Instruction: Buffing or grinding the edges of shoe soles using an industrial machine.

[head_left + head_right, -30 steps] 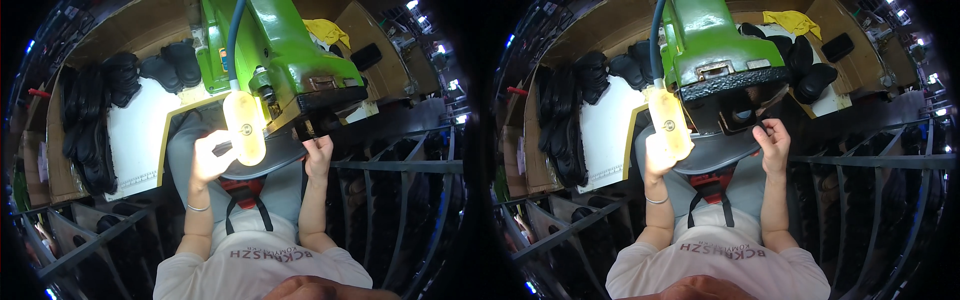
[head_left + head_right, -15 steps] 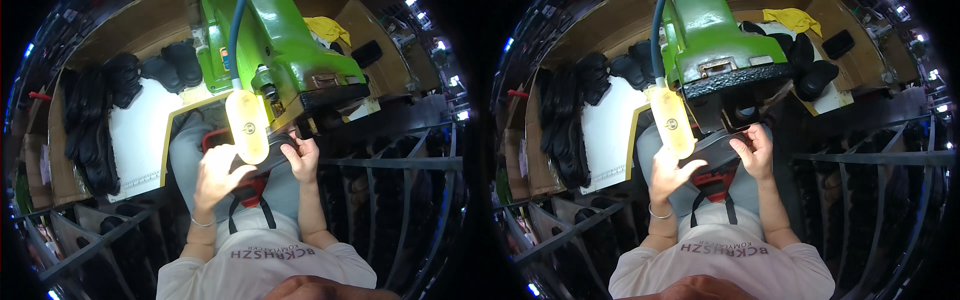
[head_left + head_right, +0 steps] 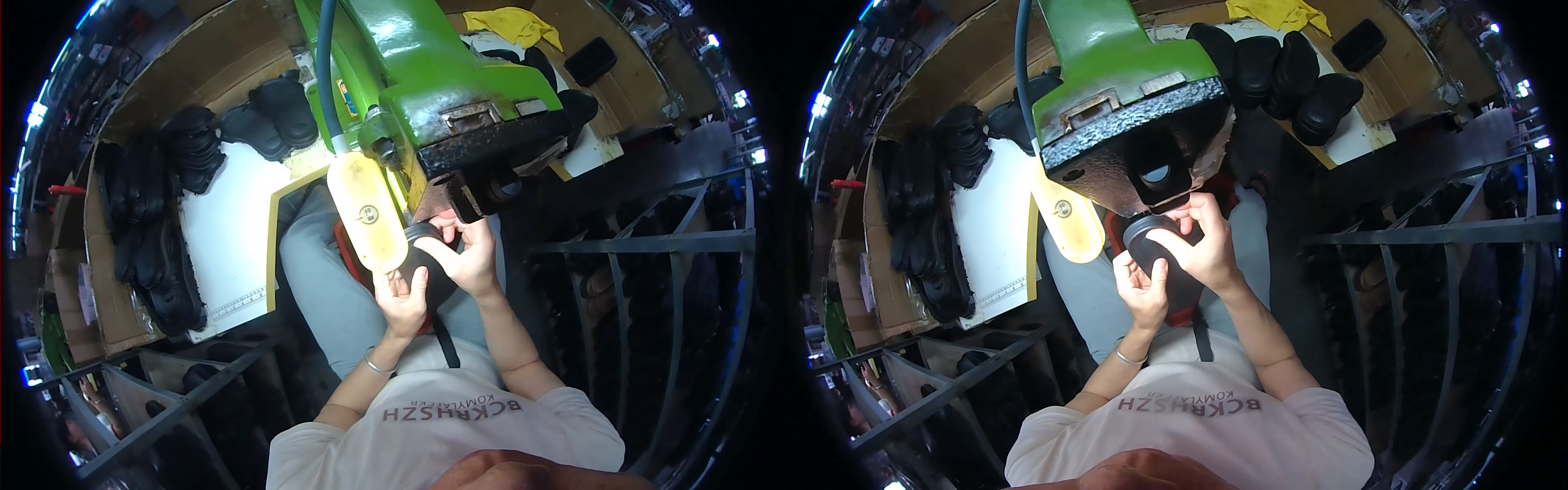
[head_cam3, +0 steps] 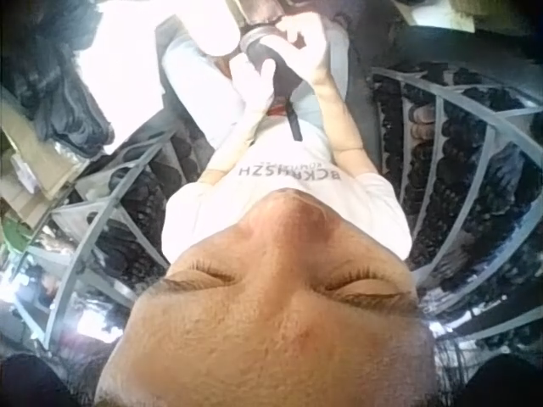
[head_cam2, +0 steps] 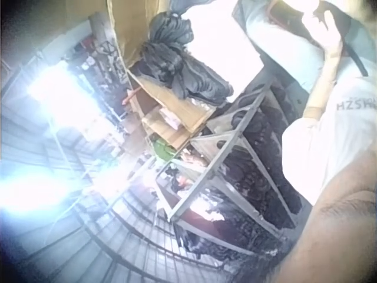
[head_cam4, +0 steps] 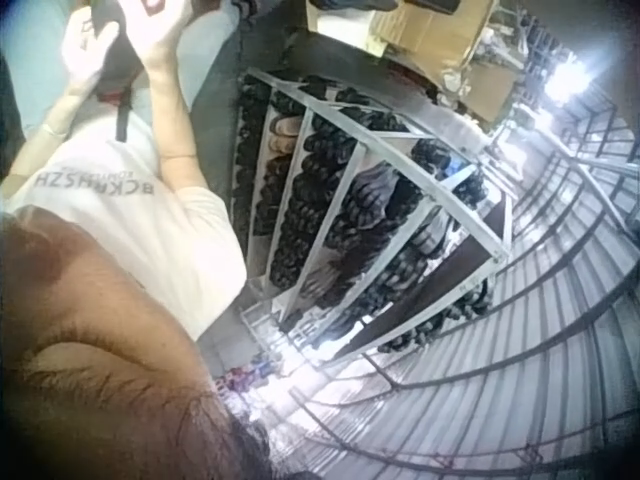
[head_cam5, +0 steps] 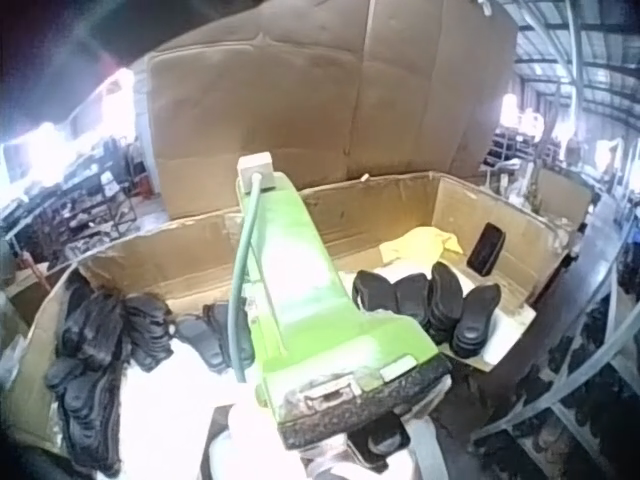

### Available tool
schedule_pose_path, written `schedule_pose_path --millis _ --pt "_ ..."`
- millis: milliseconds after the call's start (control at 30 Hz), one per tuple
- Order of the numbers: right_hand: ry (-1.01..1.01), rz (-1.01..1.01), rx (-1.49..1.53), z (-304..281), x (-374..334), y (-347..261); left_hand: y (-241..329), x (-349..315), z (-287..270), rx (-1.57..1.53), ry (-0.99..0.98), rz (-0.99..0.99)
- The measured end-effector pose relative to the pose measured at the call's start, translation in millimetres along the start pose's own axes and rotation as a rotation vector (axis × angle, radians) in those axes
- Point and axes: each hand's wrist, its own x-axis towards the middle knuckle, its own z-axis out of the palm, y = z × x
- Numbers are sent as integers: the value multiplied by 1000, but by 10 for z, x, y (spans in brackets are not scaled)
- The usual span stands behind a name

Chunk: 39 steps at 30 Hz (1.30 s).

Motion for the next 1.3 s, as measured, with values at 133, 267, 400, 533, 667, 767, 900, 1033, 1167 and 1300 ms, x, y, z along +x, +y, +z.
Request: schedule_pose_path --millis 133,267,400,533,667,767,900,1033,1167,1300 --pt "20 -62 -14 -229 44 -104 -97 8 13 79 -64 38" --pt "-46 140 -195 -636 133 -307 97 106 39 73 -212 -6" --pt "588 166 22 -1457 248 -411 64 190 46 114 -211 -15" --pt "727 54 354 -1516 575 -419 -80 309 22 130 -177 -134" --pt "682 -38 519 -951 1204 -10 -69 338 19 154 -221 -151" --pt "678 -68 433 -730 1697 539 -47 345 36 185 -245 -125" --pt "830 34 -653 -601 1948 1045 -46 342 -65 208 -228 -169" --pt "544 281 -696 -630 1925 966 -79 387 -304 236 -143 -198" --pt "533 273 -768 -715 1911 977 -87 428 -435 243 -124 -221" --pt "425 225 -756 -782 1728 920 -103 425 -480 228 -89 -252"
